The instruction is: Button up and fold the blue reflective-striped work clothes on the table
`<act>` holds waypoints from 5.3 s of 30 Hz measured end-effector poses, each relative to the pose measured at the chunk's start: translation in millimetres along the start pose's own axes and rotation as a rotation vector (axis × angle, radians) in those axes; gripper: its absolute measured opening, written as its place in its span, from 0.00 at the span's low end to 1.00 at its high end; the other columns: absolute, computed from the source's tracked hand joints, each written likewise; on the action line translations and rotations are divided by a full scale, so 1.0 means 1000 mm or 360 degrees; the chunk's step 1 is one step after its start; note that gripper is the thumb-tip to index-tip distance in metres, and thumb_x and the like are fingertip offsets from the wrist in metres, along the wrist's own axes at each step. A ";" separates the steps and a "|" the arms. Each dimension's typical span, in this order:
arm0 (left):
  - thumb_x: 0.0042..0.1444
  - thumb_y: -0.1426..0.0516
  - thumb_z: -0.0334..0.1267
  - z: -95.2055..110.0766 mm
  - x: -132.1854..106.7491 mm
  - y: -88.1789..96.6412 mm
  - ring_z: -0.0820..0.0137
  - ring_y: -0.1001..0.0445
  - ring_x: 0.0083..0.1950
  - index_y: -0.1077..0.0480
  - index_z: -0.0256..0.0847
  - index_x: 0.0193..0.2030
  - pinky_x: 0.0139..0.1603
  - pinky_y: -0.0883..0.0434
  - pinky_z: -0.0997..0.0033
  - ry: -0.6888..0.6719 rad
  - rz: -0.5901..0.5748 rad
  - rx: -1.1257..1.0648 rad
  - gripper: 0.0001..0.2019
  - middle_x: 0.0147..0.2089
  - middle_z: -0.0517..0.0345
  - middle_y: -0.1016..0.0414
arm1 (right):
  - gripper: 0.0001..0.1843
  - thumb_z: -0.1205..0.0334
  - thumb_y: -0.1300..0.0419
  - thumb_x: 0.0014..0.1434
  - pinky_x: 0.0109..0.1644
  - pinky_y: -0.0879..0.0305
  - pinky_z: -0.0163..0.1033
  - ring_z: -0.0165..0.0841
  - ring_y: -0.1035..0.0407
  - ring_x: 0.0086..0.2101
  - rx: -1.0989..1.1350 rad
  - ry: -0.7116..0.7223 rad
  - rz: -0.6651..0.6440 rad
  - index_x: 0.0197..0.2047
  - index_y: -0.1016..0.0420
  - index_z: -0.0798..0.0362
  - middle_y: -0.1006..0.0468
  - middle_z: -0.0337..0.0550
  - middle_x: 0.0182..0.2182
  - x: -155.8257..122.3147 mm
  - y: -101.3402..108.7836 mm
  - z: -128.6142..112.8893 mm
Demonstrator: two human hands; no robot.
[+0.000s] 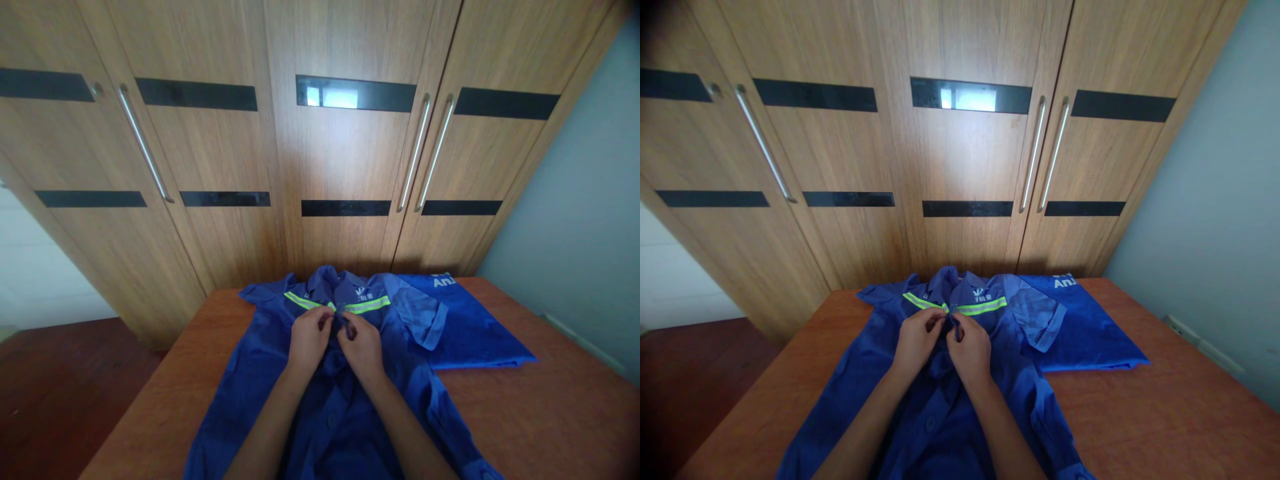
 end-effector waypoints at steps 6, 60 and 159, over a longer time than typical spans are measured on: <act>0.57 0.46 0.30 0.003 0.001 0.002 0.70 0.23 0.41 0.26 0.43 0.38 0.46 0.28 0.71 -0.0005 -0.0006 -0.0084 0.08 0.39 0.59 0.20 | 0.19 0.69 0.48 0.48 0.32 0.38 0.35 0.33 0.33 0.25 -0.0017 0.0008 -0.0060 0.40 0.22 0.51 0.25 0.39 0.24 0.001 0.000 0.001; 0.43 0.41 0.34 -0.019 -0.005 -0.017 0.75 0.30 0.22 0.31 0.38 0.28 0.26 0.31 0.77 0.0770 0.0003 -0.1170 0.04 0.22 0.63 0.28 | 0.12 0.58 0.48 0.62 0.32 0.42 0.31 0.32 0.26 0.29 -0.0211 0.0005 -0.0109 0.41 0.23 0.49 0.20 0.39 0.27 -0.005 0.006 -0.007; 0.53 0.51 0.35 0.057 0.108 0.182 0.70 0.26 0.24 0.30 0.39 0.55 0.27 0.29 0.74 0.0136 0.0008 0.0243 0.23 0.24 0.58 0.24 | 0.15 0.61 0.42 0.49 0.20 0.39 0.28 0.26 0.35 0.16 0.1188 -0.0386 0.0230 0.41 0.25 0.56 0.28 0.33 0.15 0.115 0.142 -0.040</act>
Point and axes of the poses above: each hand's wrist, its own x-axis towards the middle knuckle, its own y-axis out of the back of the hand, z = x × y, the point moved 4 cm from there along x, towards the middle knuckle
